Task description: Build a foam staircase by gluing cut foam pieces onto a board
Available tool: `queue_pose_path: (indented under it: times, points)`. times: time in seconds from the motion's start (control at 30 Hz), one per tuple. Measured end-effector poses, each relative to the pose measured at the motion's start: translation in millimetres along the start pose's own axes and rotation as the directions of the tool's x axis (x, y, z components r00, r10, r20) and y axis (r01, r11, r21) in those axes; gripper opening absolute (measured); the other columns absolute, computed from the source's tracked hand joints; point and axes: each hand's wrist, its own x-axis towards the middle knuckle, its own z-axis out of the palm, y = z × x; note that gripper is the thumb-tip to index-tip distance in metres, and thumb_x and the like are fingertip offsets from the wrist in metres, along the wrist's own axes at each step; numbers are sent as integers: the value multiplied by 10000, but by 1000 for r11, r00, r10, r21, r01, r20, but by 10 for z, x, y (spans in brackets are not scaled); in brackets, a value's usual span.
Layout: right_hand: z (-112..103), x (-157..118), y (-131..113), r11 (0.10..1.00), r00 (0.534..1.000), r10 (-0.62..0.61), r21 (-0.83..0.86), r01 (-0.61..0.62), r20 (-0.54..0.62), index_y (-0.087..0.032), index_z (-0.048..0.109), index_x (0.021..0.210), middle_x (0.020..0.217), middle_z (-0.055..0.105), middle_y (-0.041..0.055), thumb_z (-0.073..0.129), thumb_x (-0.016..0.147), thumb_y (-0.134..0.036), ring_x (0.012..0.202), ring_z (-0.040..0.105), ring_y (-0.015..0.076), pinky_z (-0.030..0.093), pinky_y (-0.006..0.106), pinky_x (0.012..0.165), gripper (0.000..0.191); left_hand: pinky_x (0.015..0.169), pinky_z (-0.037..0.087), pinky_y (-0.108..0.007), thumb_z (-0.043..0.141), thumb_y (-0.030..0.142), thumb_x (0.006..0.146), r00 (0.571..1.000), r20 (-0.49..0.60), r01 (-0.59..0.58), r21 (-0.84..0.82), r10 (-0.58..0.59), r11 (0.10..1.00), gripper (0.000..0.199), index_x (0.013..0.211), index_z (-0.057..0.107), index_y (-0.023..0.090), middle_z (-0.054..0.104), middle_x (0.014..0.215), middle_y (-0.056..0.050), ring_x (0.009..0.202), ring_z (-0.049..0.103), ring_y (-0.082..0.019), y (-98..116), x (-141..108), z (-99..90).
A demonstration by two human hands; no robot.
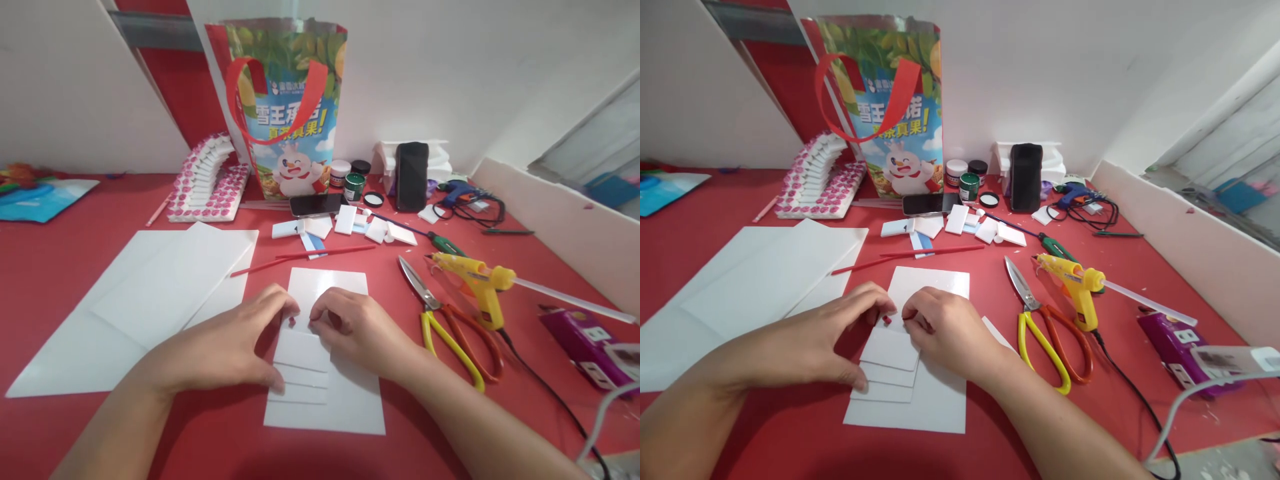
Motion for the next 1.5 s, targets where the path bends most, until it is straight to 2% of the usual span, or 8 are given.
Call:
queue_pose_path:
  times: [0.27, 0.47, 0.7, 0.83, 1.13, 1.27, 1.37, 1.5]
  points:
    - [11, 5, 8, 999, 999, -35, -9, 35, 3, -169, 654, 874, 764, 610, -24, 625, 826, -38, 648, 526, 90, 384, 204, 607, 142, 822, 461, -298, 747, 411, 727, 982, 134, 119, 99, -132, 988, 468, 1138, 541, 327, 567, 1159, 15, 986, 582, -226, 131, 29, -39]
    - [-2, 6, 6, 999, 999, -37, -27, 37, 10, -169, 654, 882, 760, 604, -26, 622, 834, -48, 651, 517, 92, 376, 207, 615, 134, 751, 466, -293, 727, 435, 738, 981, 137, 123, 103, -136, 987, 454, 1139, 546, 319, 569, 1107, 14, 882, 566, -200, 133, 19, -54]
    - [-10, -2, -22, 999, 999, -29, -36, 30, 31, -168, 654, 896, 795, 621, -17, 614, 837, -47, 676, 528, 97, 381, 209, 635, 140, 824, 472, -305, 793, 411, 660, 983, 121, 125, 114, -139, 986, 577, 1159, 516, 323, 561, 1197, 7, 1025, 589, -246, 137, 12, -2]
    - [-41, -4, -25, 999, 1000, -28, -35, 28, 1, -175, 655, 890, 769, 615, -26, 630, 835, -65, 662, 524, 95, 381, 207, 627, 125, 879, 469, -317, 767, 354, 686, 981, 111, 144, 126, -159, 981, 567, 1177, 485, 323, 545, 1217, 4, 1075, 583, -249, 207, 5, 28]
    - [-501, 15, 212, 979, 944, 184, -34, -201, -275, -180, 678, 855, 749, 668, -16, 622, 815, -92, 620, 541, 111, 411, 230, 605, 112, 919, 485, -331, 756, 367, 682, 987, 76, 128, 129, -138, 983, 610, 1215, 463, 327, 536, 1258, -14, 1148, 561, -259, 196, 37, 101]
    - [-652, -9, 315, 963, 935, 191, -127, -237, -300, -177, 717, 862, 879, 733, 28, 602, 818, -107, 697, 607, 141, 447, 259, 660, 141, 919, 496, -331, 747, 377, 673, 990, 40, 130, 143, -137, 981, 617, 1229, 487, 319, 558, 1281, -24, 1178, 570, -272, 210, 18, 139]
    - [-749, -39, 355, 908, 911, 270, -232, -349, -312, -168, 736, 884, 853, 733, 44, 607, 824, -133, 704, 623, 166, 457, 274, 662, 147, 940, 498, -330, 740, 390, 678, 989, 12, 147, 149, -150, 978, 660, 1283, 486, 323, 578, 1313, -29, 1205, 584, -276, 218, 0, 153]
    - [-822, -64, 346, 838, 892, 388, -313, -446, -233, -169, 740, 891, 826, 744, 44, 590, 842, -128, 728, 648, 176, 455, 263, 666, 163, 940, 505, -329, 742, 394, 682, 978, 11, 206, 157, -211, 966, 669, 1296, 483, 339, 593, 1342, -22, 1220, 594, -272, 228, -10, 165]
